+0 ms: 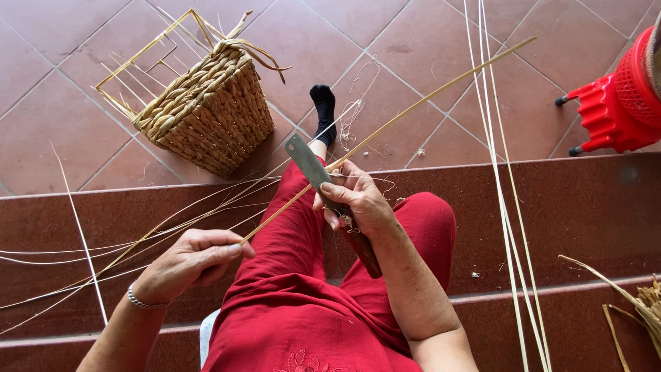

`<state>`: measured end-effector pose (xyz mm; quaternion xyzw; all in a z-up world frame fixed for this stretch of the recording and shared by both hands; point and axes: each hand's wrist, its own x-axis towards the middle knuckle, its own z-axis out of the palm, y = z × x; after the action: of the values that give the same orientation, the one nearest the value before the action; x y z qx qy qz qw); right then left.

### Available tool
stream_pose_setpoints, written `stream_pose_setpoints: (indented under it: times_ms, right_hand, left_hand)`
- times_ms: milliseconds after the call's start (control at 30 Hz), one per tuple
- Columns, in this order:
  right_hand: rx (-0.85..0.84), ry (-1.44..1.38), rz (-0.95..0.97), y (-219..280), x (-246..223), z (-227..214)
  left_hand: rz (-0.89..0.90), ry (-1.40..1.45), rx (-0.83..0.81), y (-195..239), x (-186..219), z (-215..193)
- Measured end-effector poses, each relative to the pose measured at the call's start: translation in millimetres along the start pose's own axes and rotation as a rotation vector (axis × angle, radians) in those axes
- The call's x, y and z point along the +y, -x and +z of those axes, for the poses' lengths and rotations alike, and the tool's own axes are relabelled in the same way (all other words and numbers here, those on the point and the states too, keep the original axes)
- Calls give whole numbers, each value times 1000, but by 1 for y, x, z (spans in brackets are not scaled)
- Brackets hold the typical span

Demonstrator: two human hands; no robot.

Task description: The person sits on the floor and uses a knife to split long bamboo strips into thinner strands. They hold the strips with one hand and draw the knife along the length to separate them, occasionally adjusting the position of the strips.

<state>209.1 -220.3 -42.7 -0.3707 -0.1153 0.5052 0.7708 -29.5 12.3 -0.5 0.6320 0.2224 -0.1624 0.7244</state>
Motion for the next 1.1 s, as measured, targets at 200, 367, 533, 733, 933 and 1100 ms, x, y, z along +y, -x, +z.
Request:
stream_pose_setpoints:
  times_ms: [200, 367, 533, 733, 933, 1100]
  right_hand:
    - [11, -29, -109, 1, -8, -13]
    - [22, -9, -98, 0, -8, -18]
    - [18, -45, -146, -1, -11, -26]
    - [48, -62, -176, 0, -14, -35]
    - [102, -23, -208, -1, -21, -42]
    - [192, 117, -226, -2, -15, -38]
  left_hand:
    - [-105, -24, 59, 17, -13, -15]
    - [-155, -54, 76, 24, -24, -32]
    - [-164, -70, 72, 36, -33, -48]
    - [-270, -140, 155, 46, -44, -70]
    - [-309, -150, 151, 52, -54, -100]
    - [-254, -250, 150, 32, -53, -111]
